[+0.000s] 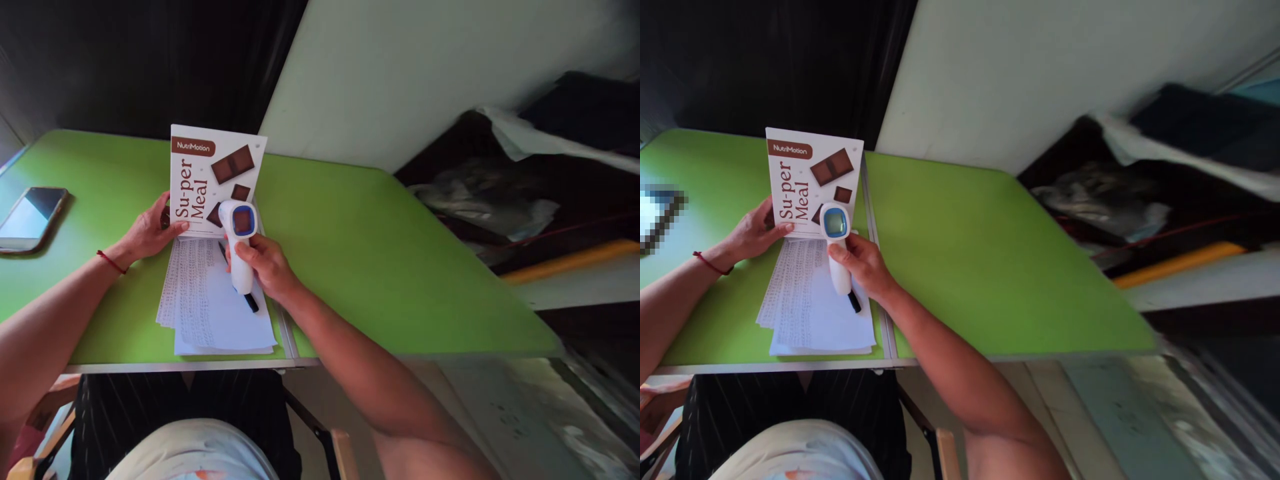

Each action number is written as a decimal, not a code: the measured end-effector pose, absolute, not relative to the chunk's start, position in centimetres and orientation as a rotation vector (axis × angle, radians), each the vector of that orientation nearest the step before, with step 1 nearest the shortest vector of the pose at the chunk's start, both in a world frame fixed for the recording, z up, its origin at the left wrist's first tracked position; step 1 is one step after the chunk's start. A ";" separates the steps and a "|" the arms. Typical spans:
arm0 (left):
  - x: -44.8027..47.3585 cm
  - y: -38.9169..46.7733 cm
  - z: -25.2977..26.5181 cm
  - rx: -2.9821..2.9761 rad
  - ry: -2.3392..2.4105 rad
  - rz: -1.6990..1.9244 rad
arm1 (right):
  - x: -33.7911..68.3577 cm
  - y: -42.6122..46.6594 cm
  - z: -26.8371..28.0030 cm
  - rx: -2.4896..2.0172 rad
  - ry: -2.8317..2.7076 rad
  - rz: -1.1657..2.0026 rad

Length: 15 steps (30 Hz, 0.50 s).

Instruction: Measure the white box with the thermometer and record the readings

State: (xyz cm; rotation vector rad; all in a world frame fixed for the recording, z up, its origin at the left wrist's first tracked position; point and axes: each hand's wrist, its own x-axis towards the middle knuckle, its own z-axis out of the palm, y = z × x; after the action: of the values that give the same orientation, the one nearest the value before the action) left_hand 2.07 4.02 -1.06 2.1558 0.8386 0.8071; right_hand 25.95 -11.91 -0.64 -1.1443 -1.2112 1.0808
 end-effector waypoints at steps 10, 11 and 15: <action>1.8 4.6 -0.8 2.290 1.252 0.756 | 32.8 -11.7 0.4 -1.955 -1.516 0.366; 1.8 4.6 -0.8 2.304 1.298 0.723 | 33.0 -11.5 0.2 -2.053 -1.541 0.321; 1.5 4.9 -1.3 2.373 1.362 0.610 | 33.3 -11.4 -0.5 -2.228 -1.653 0.258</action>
State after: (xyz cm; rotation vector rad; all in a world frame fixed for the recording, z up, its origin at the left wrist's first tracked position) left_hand 1.45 4.85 -1.29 2.3730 1.3624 0.6096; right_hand 33.27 -11.44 -0.55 -2.2278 -1.6525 0.2578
